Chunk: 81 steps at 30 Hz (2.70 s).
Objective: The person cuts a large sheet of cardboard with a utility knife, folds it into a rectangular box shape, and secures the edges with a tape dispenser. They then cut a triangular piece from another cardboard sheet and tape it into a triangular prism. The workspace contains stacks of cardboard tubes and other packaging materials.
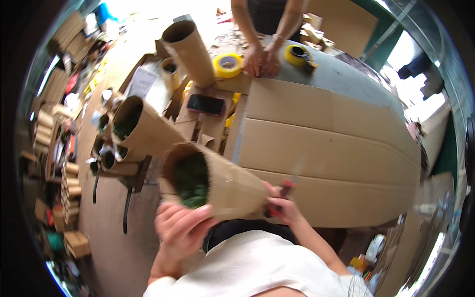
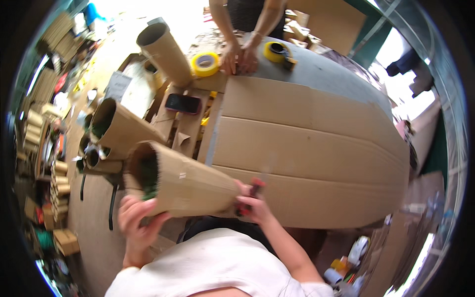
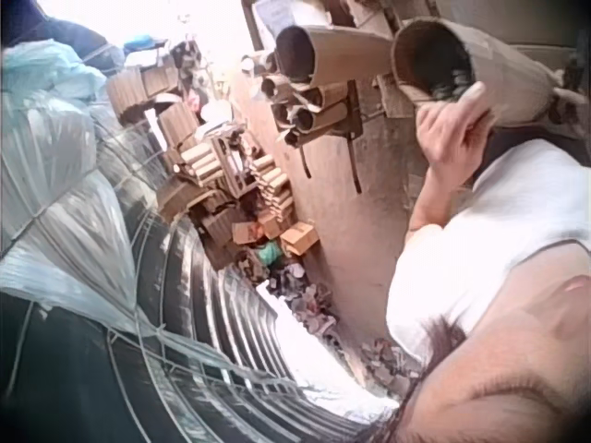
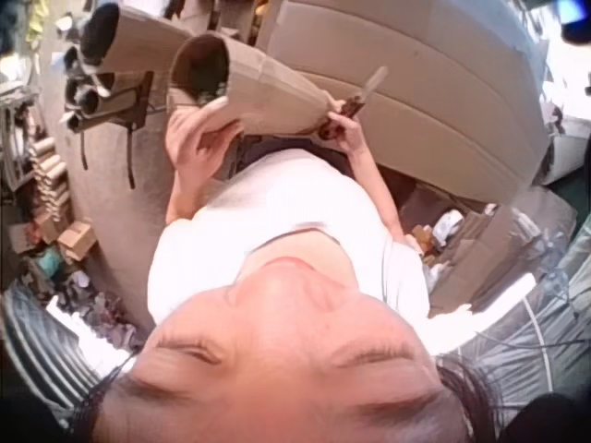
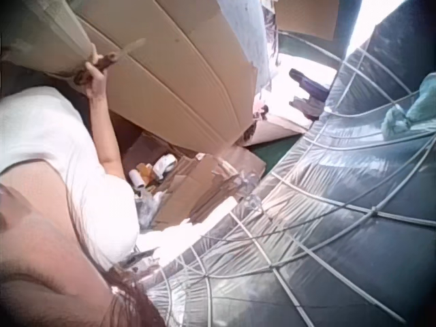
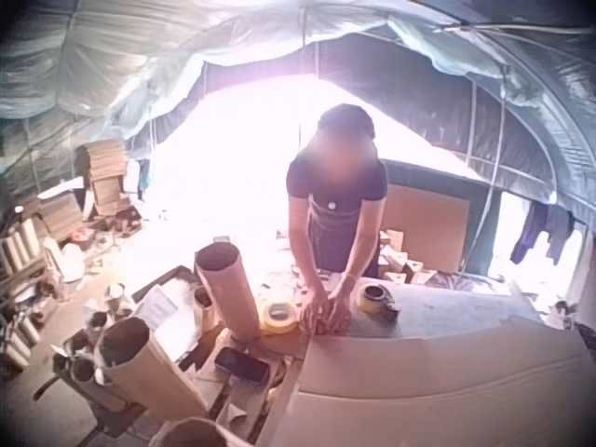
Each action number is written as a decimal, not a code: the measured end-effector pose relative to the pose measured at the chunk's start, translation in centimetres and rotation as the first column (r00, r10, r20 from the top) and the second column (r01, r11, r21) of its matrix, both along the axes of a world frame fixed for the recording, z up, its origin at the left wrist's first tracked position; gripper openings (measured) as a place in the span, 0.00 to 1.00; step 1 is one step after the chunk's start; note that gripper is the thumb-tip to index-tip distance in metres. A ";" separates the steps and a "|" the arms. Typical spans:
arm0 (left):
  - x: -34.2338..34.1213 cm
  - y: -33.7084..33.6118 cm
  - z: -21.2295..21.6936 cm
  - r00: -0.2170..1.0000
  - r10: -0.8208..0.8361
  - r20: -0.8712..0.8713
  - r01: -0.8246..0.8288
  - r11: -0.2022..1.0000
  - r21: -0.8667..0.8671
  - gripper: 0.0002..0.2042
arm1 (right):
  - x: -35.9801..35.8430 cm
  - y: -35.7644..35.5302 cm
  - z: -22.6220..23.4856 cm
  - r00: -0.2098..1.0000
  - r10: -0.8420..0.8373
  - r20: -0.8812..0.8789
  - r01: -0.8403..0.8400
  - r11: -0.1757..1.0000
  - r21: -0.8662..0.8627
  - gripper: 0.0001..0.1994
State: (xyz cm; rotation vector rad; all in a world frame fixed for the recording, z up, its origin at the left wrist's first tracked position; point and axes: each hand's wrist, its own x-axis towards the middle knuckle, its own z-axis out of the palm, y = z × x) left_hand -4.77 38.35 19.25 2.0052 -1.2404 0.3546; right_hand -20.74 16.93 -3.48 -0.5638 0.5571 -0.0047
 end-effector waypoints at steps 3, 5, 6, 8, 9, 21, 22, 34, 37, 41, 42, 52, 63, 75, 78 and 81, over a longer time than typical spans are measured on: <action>1.3 3.0 -0.5 0.985 -0.017 0.174 0.022 1.000 -0.023 0.14 | 7.3 5.6 -2.0 0.977 0.121 0.174 -0.149 0.977 0.156 0.08; 2.1 5.4 -2.6 0.971 -0.047 0.235 0.015 0.991 0.137 0.15 | 10.6 8.6 0.8 0.956 0.069 0.285 -0.157 0.940 0.302 0.09; 2.8 6.8 -4.1 0.952 0.025 0.304 -0.082 0.981 0.176 0.15 | 11.4 9.9 2.2 0.947 0.098 0.306 -0.191 0.938 0.291 0.10; 3.9 8.7 -5.3 0.933 0.251 0.259 -0.270 0.962 0.042 0.14 | 11.3 11.2 3.5 0.919 0.172 0.354 -0.255 0.945 0.203 0.10; 3.9 10.6 -5.9 0.951 0.258 0.170 -0.276 0.957 0.091 0.18 | 10.7 11.3 3.1 0.924 0.171 0.342 -0.242 0.954 0.175 0.10; 0.5 6.6 -3.6 0.662 0.580 0.474 -0.654 0.757 -0.012 0.31 | -5.3 -6.1 1.2 0.785 -0.543 -0.300 0.337 0.779 -0.528 0.15; 0.4 5.4 -4.4 0.691 0.565 0.451 -0.570 0.809 -0.142 0.25 | -6.3 -7.7 1.3 0.755 -0.580 -0.307 0.327 0.738 -0.591 0.15; 11.9 -40.1 -24.7 0.954 -0.297 -0.041 0.286 0.860 0.423 0.25 | -6.8 -18.2 -0.3 0.863 -0.442 -0.244 0.100 0.624 -0.775 0.26; 15.8 -47.8 -27.3 0.992 -0.029 0.119 -0.043 0.826 0.562 0.29 | -6.6 -20.3 -0.6 0.868 -0.410 -0.280 0.006 0.572 -0.820 0.28; 17.9 -53.4 -26.5 0.988 0.094 -0.123 0.044 0.593 0.804 0.33 | -6.6 -21.8 -3.2 0.866 -0.443 -0.234 -0.037 0.409 -0.912 0.31; 18.1 -53.8 -26.0 0.962 0.123 -0.244 0.157 0.481 0.863 0.34 | -6.0 -22.2 -2.6 0.865 -0.443 -0.237 -0.034 0.419 -0.907 0.31; 18.6 -51.6 -22.2 0.973 0.061 -0.221 0.132 0.640 0.757 0.36 | -0.3 -27.1 1.8 0.876 -0.281 -0.392 -0.351 0.184 -0.918 0.30; 18.4 -50.3 -20.1 0.993 -0.002 -0.116 0.082 0.725 0.684 0.37 | 3.5 -28.8 8.0 0.608 -0.182 -0.773 -0.770 0.106 -0.630 0.26; 18.0 -49.8 -19.1 0.993 -0.023 -0.116 0.098 0.707 0.701 0.38 | 3.9 -28.2 8.3 0.539 -0.161 -0.827 -0.828 0.080 -0.556 0.31; 18.3 -49.4 -19.2 0.991 -0.024 -0.131 0.107 0.724 0.681 0.38 | 2.4 -26.4 9.0 0.564 -0.174 -0.808 -0.820 0.004 -0.573 0.31; 18.3 -49.5 -18.6 0.990 -0.032 -0.135 0.115 0.734 0.669 0.38 | 1.8 -26.0 9.0 0.543 -0.154 -0.826 -0.831 0.049 -0.555 0.31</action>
